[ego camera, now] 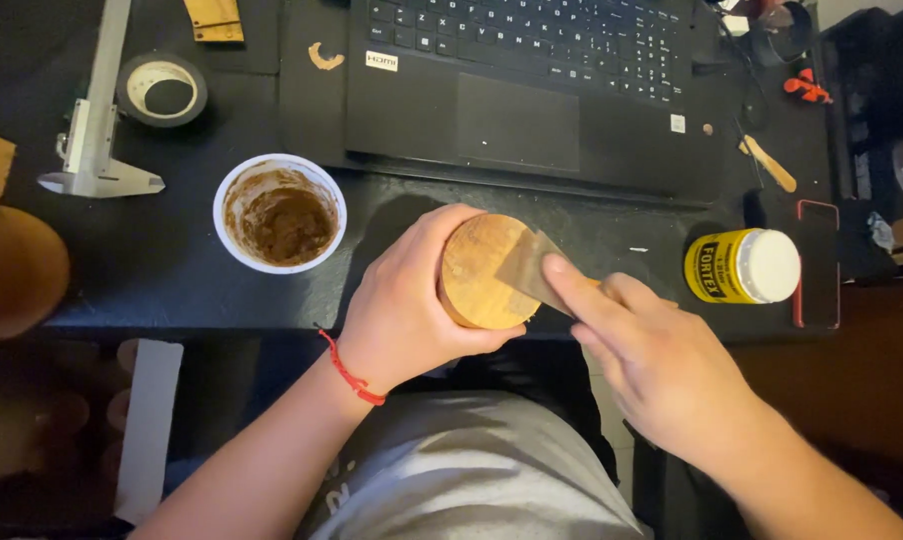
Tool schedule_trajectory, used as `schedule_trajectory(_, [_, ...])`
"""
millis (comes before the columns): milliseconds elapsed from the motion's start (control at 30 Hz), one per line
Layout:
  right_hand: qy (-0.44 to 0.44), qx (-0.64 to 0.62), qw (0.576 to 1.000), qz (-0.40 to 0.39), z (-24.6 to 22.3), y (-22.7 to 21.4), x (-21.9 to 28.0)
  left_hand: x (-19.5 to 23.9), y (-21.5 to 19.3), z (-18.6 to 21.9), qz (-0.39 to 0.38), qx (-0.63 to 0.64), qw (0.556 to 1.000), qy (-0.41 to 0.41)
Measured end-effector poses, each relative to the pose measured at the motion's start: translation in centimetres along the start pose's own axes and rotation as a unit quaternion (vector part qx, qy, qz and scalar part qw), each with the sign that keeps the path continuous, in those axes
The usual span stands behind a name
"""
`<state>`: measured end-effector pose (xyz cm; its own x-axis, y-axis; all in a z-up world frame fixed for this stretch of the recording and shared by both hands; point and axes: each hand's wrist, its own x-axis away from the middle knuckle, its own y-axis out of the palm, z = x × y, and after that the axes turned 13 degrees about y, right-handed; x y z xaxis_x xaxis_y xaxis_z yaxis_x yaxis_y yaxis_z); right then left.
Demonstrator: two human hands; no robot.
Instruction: Applying wood filler to a small wooden cylindrical object using a stick and smoothing it with a putty knife.
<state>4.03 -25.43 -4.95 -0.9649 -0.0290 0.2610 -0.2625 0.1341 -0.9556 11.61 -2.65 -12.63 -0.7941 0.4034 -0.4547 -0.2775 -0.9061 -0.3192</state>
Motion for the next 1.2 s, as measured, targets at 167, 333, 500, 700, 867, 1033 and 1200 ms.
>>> schedule_trajectory(167, [0.009,0.216,0.976,-0.021,-0.7,-0.3,-0.1,-0.1,-0.2,0.1,-0.004,-0.005,1.000,-0.013])
schedule_trajectory(333, [0.004,0.299,0.952,-0.063,-0.2,-1.6,0.6,-0.1,-0.1,-0.1,0.001,-0.003,1.000,0.002])
schedule_trajectory(500, [0.058,0.298,0.948,-0.098,0.9,-3.1,1.5,0.1,0.2,-0.3,0.012,-0.005,1.000,0.013])
schedule_trajectory(700, [-0.065,0.159,0.983,0.063,4.5,-4.6,2.0,-0.5,-0.7,-0.3,-0.028,0.040,0.999,-0.024])
schedule_trajectory(867, [0.262,0.057,0.953,-0.141,3.7,-6.2,0.4,-1.0,-1.8,-0.8,-0.073,0.104,0.992,-0.023])
schedule_trajectory(1033, [-0.061,0.089,0.992,0.072,8.6,-5.5,1.2,-1.0,-2.2,-1.1,-0.070,0.118,0.990,0.039])
schedule_trajectory(1200, [-0.015,-0.032,0.995,0.090,11.4,-7.1,0.9,-1.2,-2.3,-0.8,-0.088,0.139,0.986,0.026])
